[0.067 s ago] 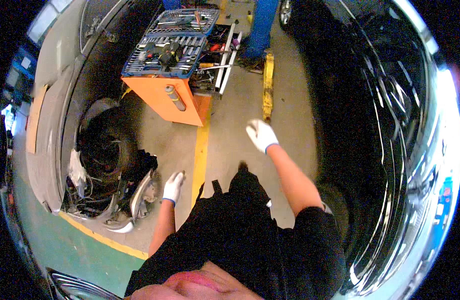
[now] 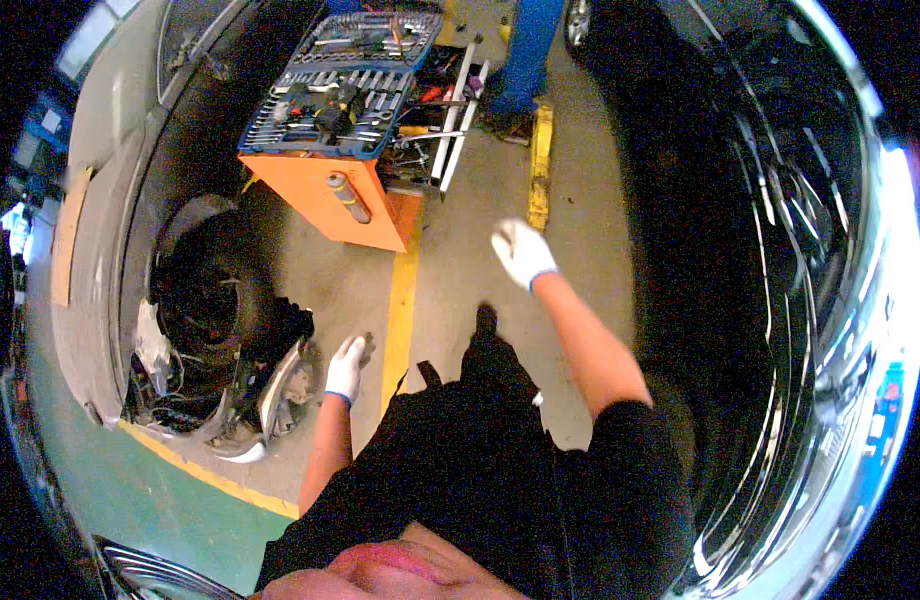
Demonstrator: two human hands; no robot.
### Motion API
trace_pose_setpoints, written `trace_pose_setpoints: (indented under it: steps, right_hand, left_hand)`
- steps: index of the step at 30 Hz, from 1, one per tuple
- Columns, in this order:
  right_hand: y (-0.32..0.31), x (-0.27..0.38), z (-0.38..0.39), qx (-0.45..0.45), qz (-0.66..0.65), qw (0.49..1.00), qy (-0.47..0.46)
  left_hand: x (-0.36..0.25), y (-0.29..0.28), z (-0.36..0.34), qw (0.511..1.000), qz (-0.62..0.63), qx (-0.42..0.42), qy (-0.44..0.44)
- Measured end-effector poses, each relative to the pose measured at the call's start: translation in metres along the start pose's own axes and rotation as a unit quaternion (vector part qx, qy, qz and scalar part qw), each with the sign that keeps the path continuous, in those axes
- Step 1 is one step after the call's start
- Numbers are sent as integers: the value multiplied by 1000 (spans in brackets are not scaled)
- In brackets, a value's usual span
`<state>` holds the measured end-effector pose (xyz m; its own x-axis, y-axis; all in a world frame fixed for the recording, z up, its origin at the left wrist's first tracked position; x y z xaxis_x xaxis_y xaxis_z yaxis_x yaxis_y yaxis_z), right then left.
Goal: The person retrieves a screwdriver from a tool chest and walks to a car elevated on a lift. They use the screwdriver to loosen and remove fasteners from the car's undercarriage, working on different sections of the vehicle's underside.
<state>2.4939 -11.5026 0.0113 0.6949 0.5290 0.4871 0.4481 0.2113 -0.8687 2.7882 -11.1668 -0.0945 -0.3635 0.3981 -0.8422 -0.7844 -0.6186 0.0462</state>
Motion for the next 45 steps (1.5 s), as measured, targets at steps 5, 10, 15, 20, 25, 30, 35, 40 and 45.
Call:
trace_pose_setpoints:
  steps: [5,10,15,20,25,30,35,40,45]
  right_hand:
    - [9,-55,-290,-2,30,998,-63]
    - [87,-83,-478,92,87,977,-169]
    - [170,-103,-534,163,146,922,-321]
    - [176,-83,-554,236,230,871,-364]
    - [175,-67,-566,216,273,804,-482]
    - [173,-73,-566,271,273,814,-436]
    - [181,-77,-559,247,270,833,-414]
    - [138,-69,-541,213,234,837,-447]
    - [68,-88,-499,206,205,897,-334]
  left_hand:
    - [-34,119,-97,997,70,5,-19]
    - [-28,206,-150,986,78,-99,-109]
    - [-53,271,-169,977,-9,-160,-140]
    - [-96,311,-193,981,30,-159,-105]
    - [-120,330,-208,984,-8,-164,-68]
    - [-134,341,-213,984,10,-163,-69]
    - [-135,344,-216,986,-58,-143,-69]
    - [-131,337,-203,984,-73,-155,-54]
    - [-150,334,-209,982,-76,-173,21]
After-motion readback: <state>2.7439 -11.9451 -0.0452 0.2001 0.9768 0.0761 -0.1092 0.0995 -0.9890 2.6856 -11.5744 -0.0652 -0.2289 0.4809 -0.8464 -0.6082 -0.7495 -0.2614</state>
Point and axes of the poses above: each hand's wrist, its own z-axis away from the middle knuckle, its own y-axis out of the palm, x = y × z, the point moved 6 cm from there along -z, towards the middle knuckle, and after that the axes turned 4 degrees about z, right-handed, at the moved point
